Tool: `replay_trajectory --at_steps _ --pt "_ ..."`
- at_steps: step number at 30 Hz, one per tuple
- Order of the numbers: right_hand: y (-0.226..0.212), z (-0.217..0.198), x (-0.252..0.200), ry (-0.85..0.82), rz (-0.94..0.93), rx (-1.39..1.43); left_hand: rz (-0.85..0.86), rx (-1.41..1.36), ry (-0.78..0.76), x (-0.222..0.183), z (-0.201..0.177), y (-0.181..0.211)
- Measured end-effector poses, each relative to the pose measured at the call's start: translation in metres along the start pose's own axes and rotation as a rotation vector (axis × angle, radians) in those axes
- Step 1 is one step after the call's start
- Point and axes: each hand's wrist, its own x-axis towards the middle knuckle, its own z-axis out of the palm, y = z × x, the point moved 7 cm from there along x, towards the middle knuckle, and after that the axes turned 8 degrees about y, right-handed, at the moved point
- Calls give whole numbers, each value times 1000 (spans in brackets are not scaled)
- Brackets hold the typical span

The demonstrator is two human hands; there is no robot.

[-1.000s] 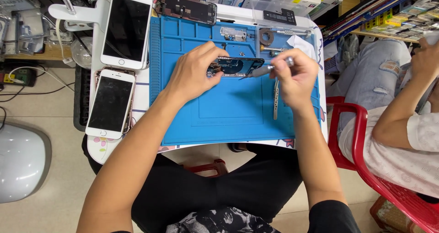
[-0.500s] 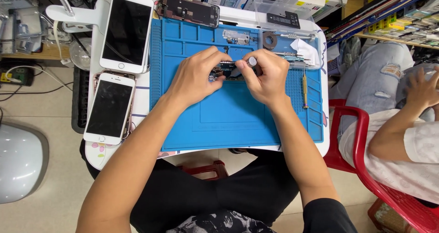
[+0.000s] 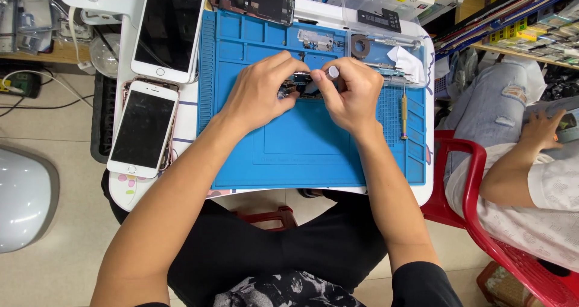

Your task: The person disassembles a smartphone on a blue mat, using tweezers and a screwdriver to remove and reattach internal components. They also adjust a nearby standing fan and handle a small bottle of liquid during the process.

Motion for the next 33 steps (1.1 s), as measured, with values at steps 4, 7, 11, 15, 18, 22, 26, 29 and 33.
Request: replay_trajectory --at_steps 4,7,11,15,18,22,26,29,33 --pt "-2 0 0 -4 -9 8 -4 3 0 -1 1 0" --pt "-4 2 3 -6 -3 0 8 13 8 0 -1 0" --pt "1 0 0 0 32 2 2 7 -2 0 0 1" --pt "-3 0 0 -1 26 -29 -5 7 -12 0 1 0" --pt "-4 0 2 6 28 -32 -7 6 -15 1 2 1" --pt "-4 -1 0 14 29 -21 -14 25 -25 0 2 -1" --pt "-4 -1 0 18 43 -12 -19 32 -23 0 2 0" --pt "-5 -2 0 17 49 -11 -21 34 -22 0 2 0" --pt "-5 -2 0 13 43 -10 -20 35 -18 1 2 1"
